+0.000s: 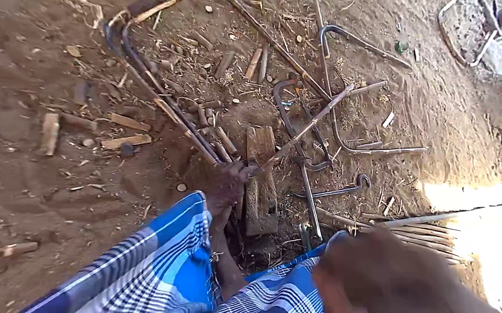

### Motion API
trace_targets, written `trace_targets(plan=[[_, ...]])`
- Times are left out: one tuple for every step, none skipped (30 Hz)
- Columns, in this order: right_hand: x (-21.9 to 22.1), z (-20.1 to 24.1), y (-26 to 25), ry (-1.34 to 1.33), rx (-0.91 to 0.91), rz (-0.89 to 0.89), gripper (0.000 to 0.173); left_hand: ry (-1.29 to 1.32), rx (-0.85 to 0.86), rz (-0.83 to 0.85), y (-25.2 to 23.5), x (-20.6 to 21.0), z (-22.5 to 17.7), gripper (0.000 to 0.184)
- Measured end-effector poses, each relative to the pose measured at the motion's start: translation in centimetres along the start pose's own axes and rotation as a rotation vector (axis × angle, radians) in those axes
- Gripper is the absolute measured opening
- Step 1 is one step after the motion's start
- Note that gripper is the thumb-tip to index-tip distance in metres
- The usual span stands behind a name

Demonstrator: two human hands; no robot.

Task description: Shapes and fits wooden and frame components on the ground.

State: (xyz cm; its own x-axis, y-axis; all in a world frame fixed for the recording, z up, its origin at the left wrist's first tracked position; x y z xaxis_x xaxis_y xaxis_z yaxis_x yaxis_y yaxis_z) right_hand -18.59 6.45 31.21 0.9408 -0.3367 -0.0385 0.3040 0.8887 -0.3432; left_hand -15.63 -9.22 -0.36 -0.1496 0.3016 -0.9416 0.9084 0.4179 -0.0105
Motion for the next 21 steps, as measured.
trace_targets(plan=[[-0.8, -3.6, -1.1, 0.16, -0.049, -0.044, 0.01, 0.011, -0.002, -0.003, -0.1, 0.0, -0.1, 0.022], [-1.7, -8.2, -1.9, 0.251, -0.046, -0.079, 0.017, 0.018, -0.015, 0.014, -0.2, 0.2, 0.0, 0.023], [-2.8, -13.5, -2.1, 0.307, 0.018, -0.104, 0.025, 0.027, -0.038, 0.039, -0.4, 0.6, 0.2, 0.023], [-3.8, -18.8, -1.6, 0.336, 0.135, -0.134, 0.027, 0.054, -0.063, 0.058, -0.6, 1.1, 0.5, 0.025], [-4.7, -23.4, -0.8, 0.355, 0.244, -0.17, 0.024, 0.102, -0.072, 0.052, -0.7, 1.3, 0.8, 0.027], [-5.2, -26.9, -0.1, 0.385, 0.333, -0.199, 0.021, 0.17, -0.07, 0.028, -0.8, 1.3, 1.2, 0.031], [-5.3, -29.1, 0.4, 0.445, 0.389, -0.213, 0.018, 0.238, -0.069, -0.014, -0.8, 1.1, 1.6, 0.034], [-4.9, -30.5, 0.8, 0.513, 0.425, -0.212, 0.016, 0.297, -0.071, -0.06, -0.8, 0.9, 1.8, 0.034], [-4.5, -31.2, 1.0, 0.582, 0.449, -0.202, 0.015, 0.333, -0.077, -0.1, -0.8, 0.8, 1.8, 0.031], [-4.0, -31.9, 1.2, 0.632, 0.471, -0.187, 0.014, 0.35, -0.093, -0.118, -0.9, 0.8, 1.7, 0.027], [-3.5, -32.2, 1.2, 0.658, 0.477, -0.171, 0.014, 0.342, -0.103, -0.131, -1.0, 0.8, 1.5, 0.022], [-3.2, -32.4, 1.1, 0.669, 0.464, -0.156, 0.014, 0.326, -0.112, -0.145, -1.1, 0.6, 1.3, 0.02], [-3.0, -32.5, 1.0, 0.67, 0.44, -0.162, 0.013, 0.313, -0.121, -0.16, -1.1, 0.6, 1.2, 0.019], [-3.0, -32.5, 0.9, 0.661, 0.425, -0.172, 0.012, 0.311, -0.123, -0.183, -1.0, 0.5, 1.2, 0.018], [-3.1, -32.4, 1.0, 0.644, 0.432, -0.185, 0.013, 0.321, -0.119, -0.21, -0.9, 0.4, 1.2, 0.018], [-3.4, -32.2, 1.2, 0.638, 0.46, -0.191, 0.018, 0.335, -0.122, -0.229, -0.7, 0.3, 1.2, 0.017], [-4.0, -31.5, 1.7, 0.662, 0.508, -0.19, 0.028, 0.346, -0.136, -0.244, -0.6, 0.2, 1.2, 0.017], [-5.0, -30.6, 2.5, 0.732, 0.576, -0.195, 0.039, 0.349, -0.153, -0.255, -0.6, 0.2, 1.3, 0.016], [-6.7, -29.6, 4.0, 0.833, 0.669, -0.22, 0.046, 0.349, -0.162, -0.257, -0.6, 0.2, 1.3, 0.016], [-8.9, -28.8, 6.1, 0.934, 0.779, -0.25, 0.051, 0.346, -0.163, -0.259, -0.6, 0.2, 1.3, 0.017], [-11.2, -28.5, 8.7, 1.018, 0.885, -0.26, 0.057, 0.349, -0.158, -0.265, -0.7, 0.1, 1.3, 0.016]])
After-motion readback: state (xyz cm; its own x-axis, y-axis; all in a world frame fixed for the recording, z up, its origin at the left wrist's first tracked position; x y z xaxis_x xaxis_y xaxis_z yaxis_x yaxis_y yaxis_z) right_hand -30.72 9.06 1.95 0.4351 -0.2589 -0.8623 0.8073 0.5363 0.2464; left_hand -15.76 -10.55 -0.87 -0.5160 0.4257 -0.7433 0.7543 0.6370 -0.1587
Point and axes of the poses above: each hand's wrist, its own y-axis away from the middle knuckle, its own x-axis out of the palm, z = x × y, the point moved 10 cm from there along -y, towards the middle knuckle, and after that the axes turned 7 degrees about -y, right-handed, at the moved point
